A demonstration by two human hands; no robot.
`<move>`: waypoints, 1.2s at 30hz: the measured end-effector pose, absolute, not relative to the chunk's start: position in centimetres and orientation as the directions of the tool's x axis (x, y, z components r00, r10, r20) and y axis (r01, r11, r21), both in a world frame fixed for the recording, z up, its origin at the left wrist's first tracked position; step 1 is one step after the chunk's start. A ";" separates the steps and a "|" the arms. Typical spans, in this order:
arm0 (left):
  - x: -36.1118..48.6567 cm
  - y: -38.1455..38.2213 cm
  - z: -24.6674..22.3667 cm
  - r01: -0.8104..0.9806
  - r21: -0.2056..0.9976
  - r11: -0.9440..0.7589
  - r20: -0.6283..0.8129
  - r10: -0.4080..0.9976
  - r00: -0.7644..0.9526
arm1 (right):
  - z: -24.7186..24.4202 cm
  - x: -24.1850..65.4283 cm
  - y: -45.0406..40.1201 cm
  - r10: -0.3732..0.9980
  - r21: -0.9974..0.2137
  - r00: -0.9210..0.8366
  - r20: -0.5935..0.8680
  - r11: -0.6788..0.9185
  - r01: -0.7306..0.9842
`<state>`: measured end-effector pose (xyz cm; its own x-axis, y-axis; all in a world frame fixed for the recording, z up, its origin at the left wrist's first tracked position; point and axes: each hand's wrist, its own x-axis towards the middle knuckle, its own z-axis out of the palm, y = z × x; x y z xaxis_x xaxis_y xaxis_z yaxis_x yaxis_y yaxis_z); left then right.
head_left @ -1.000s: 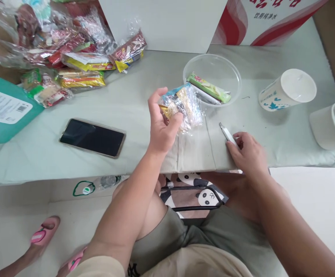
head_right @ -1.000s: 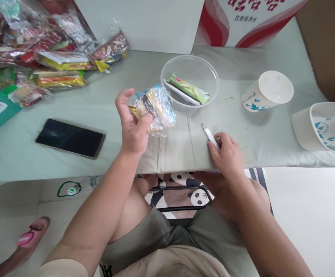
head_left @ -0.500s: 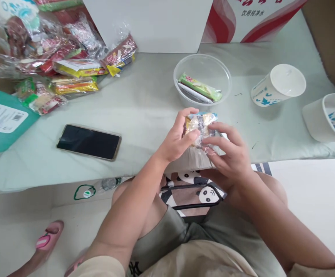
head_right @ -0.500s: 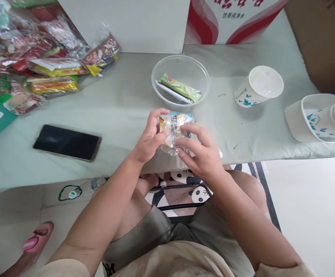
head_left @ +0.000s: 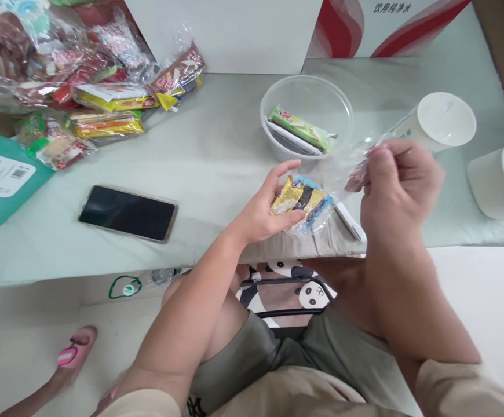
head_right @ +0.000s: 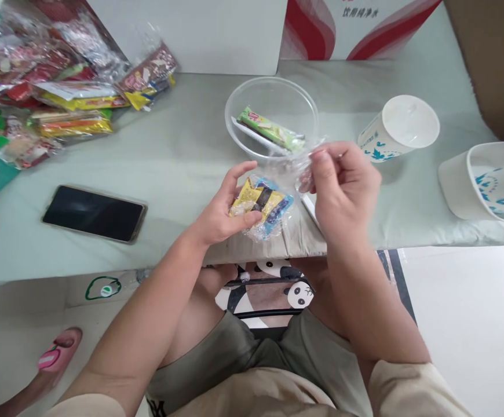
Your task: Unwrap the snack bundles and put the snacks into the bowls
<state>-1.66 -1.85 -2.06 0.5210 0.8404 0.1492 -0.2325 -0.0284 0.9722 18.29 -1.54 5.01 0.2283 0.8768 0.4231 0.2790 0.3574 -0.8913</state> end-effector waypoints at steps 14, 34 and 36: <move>-1.7 -1.1 -1.7 -0.280 0.955 -0.094 0.186 0.928 0.322 | 4.9 17.8 -3.7 0.737 -0.599 -0.041 0.675 0.579 0.552; -2.8 0.3 -2.2 -0.172 0.973 -0.155 0.172 0.981 0.091 | 3.2 15.8 -5.0 0.735 -0.536 -0.395 0.551 0.674 0.508; -3.2 0.7 -2.6 -0.155 0.976 -0.152 0.156 0.988 0.010 | 3.1 16.0 -5.1 0.730 -0.551 -0.405 0.550 0.682 0.481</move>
<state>-3.21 0.69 -2.58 0.0100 0.9878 0.1557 -0.1550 -0.1523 0.9761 15.97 -5.11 3.12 -0.4047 0.7302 0.5505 0.4811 0.6820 -0.5509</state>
